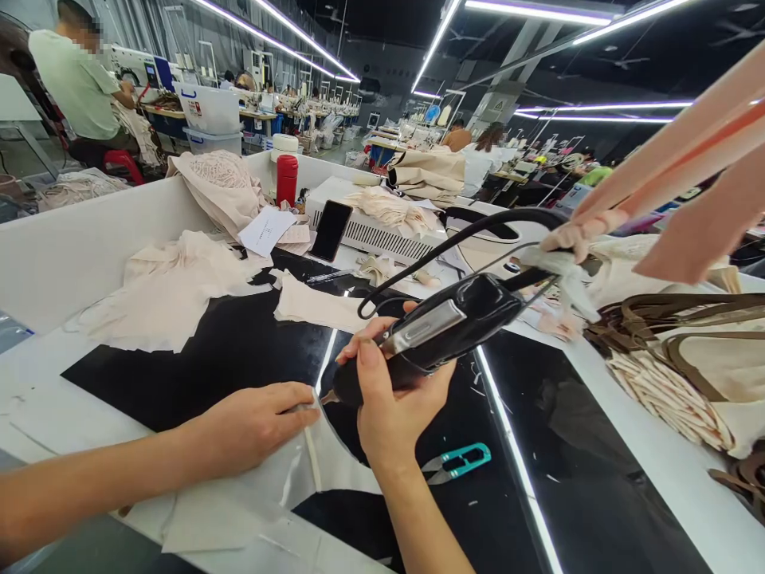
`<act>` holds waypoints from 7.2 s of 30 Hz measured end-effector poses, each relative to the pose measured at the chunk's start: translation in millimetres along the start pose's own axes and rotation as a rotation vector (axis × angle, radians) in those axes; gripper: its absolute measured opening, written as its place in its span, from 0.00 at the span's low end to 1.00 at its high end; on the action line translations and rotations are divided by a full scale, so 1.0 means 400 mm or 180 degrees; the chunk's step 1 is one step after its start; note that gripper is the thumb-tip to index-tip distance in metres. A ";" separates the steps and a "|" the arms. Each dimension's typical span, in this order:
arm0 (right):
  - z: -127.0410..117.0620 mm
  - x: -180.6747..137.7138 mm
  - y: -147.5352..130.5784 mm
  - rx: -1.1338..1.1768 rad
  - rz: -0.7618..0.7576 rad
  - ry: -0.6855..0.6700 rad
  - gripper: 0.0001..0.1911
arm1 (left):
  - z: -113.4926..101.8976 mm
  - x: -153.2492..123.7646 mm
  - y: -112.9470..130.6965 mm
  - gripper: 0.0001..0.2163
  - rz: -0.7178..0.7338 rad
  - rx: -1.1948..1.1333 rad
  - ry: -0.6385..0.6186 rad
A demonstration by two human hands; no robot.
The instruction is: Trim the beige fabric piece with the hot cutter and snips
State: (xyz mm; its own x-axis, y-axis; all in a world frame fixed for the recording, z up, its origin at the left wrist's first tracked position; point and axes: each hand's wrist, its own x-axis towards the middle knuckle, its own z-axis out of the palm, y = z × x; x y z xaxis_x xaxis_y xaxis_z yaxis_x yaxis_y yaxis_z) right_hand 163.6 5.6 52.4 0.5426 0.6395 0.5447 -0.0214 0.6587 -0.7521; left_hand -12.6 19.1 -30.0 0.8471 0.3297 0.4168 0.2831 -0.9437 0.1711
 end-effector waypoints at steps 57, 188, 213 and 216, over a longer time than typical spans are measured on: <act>-0.057 -0.031 -0.057 -0.0157 -0.0093 0.0058 0.22 | -0.026 0.000 -0.011 0.13 0.0317 0.0159 0.0148; -0.113 -0.035 -0.091 -0.0798 -0.0153 -0.0141 0.22 | -0.044 0.011 0.020 0.11 -0.1274 0.0379 0.0099; -0.559 -0.054 -0.036 -0.3865 -0.0402 -0.1969 0.33 | -0.093 0.045 0.027 0.25 -0.2936 -0.4308 -0.0055; -0.523 -0.086 -0.077 -0.3764 0.0090 -0.1790 0.28 | -0.101 0.038 0.038 0.28 -0.2951 -0.4464 -0.0011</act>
State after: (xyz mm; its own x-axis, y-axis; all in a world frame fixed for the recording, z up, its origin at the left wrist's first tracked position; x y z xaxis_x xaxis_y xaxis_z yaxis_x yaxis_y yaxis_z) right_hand 321.2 -119.7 -21.0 0.1253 0.9137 0.3865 0.8746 0.0823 -0.4779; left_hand -13.6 11.0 15.2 0.6371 0.7200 -0.2752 0.0625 0.3076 0.9494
